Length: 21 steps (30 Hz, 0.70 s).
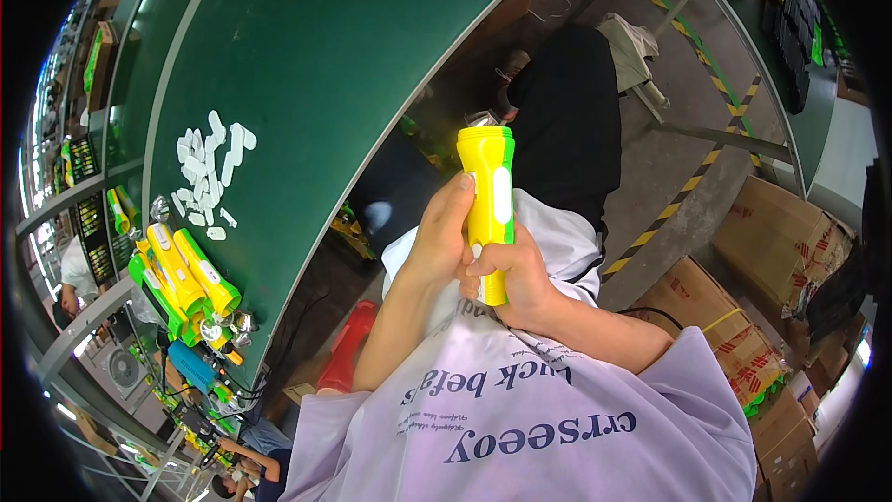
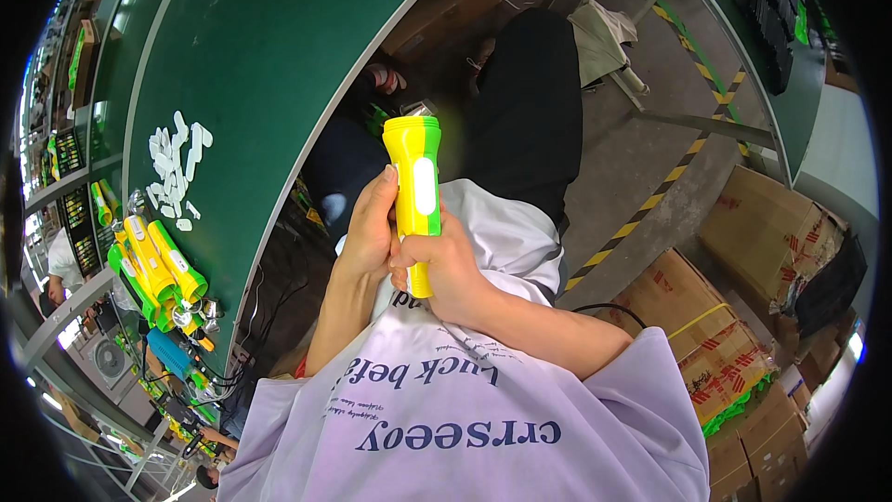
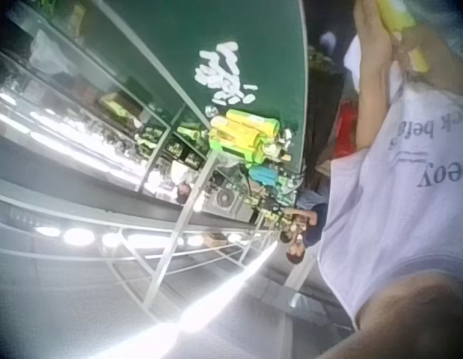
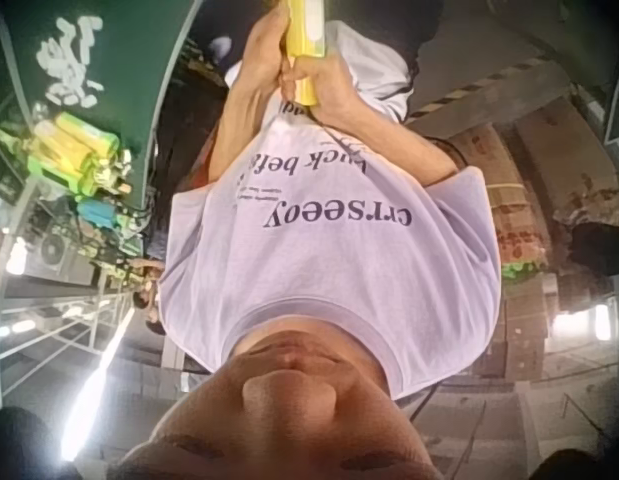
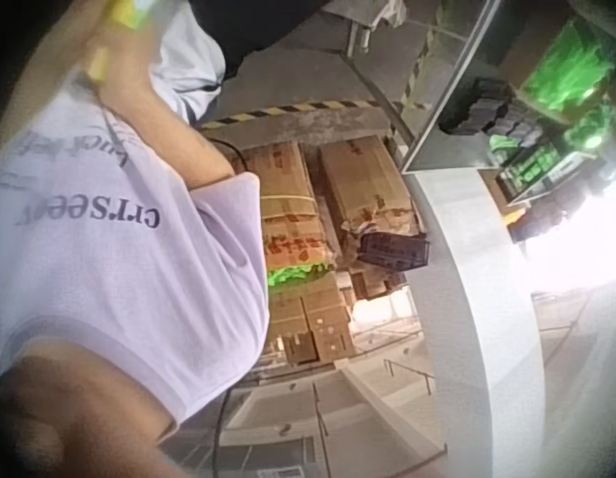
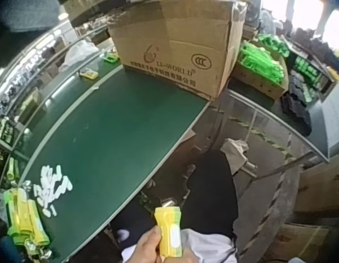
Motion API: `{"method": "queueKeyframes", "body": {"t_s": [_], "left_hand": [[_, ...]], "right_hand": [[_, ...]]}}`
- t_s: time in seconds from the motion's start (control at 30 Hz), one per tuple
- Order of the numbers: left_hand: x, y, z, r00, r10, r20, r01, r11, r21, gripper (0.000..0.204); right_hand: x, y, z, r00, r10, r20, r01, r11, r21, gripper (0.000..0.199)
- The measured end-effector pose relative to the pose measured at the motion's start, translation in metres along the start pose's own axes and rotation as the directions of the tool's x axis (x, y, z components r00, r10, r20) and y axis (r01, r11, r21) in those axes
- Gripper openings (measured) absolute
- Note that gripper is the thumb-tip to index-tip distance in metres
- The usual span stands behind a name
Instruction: The person takes flashlights from a conveyor belt, installs plastic switch covers onto them by hand, tests the lights, and places the flashlights back onto the conveyor belt.
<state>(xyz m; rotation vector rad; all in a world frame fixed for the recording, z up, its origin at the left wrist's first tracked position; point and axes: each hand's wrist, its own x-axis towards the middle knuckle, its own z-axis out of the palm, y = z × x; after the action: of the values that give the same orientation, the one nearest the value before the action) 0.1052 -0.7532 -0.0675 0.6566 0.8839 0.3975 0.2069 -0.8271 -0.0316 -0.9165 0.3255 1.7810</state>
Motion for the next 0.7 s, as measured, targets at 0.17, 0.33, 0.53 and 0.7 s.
{"method": "queueKeyframes", "body": {"t_s": [0.17, 0.33, 0.53, 0.7], "left_hand": [[-0.0019, 0.0053, 0.0068, 1.000, -0.016, 0.020, 0.018, 0.994, -0.110, 0.041], [-0.0034, 0.0036, 0.0048, 0.999, 0.005, 0.033, -0.002, 0.996, -0.093, 0.038], [-0.0012, 0.0035, 0.0087, 0.998, -0.038, -0.051, 0.034, 0.997, -0.070, 0.038], [0.0012, -0.0008, 0.0002, 0.999, -0.049, -0.015, 0.048, 0.996, -0.070, 0.041]], "right_hand": [[0.0010, 0.0005, -0.0003, 1.000, -0.002, 0.010, 0.002, 1.000, 0.008, 0.046], [-0.0006, -0.0008, 0.0027, 1.000, 0.007, -0.006, -0.007, 1.000, 0.007, 0.050], [0.0003, -0.0021, 0.0023, 1.000, -0.004, 0.001, 0.004, 1.000, -0.005, 0.046], [0.0028, -0.0028, -0.0012, 0.999, 0.006, 0.043, -0.004, 0.999, -0.037, 0.044]]}}
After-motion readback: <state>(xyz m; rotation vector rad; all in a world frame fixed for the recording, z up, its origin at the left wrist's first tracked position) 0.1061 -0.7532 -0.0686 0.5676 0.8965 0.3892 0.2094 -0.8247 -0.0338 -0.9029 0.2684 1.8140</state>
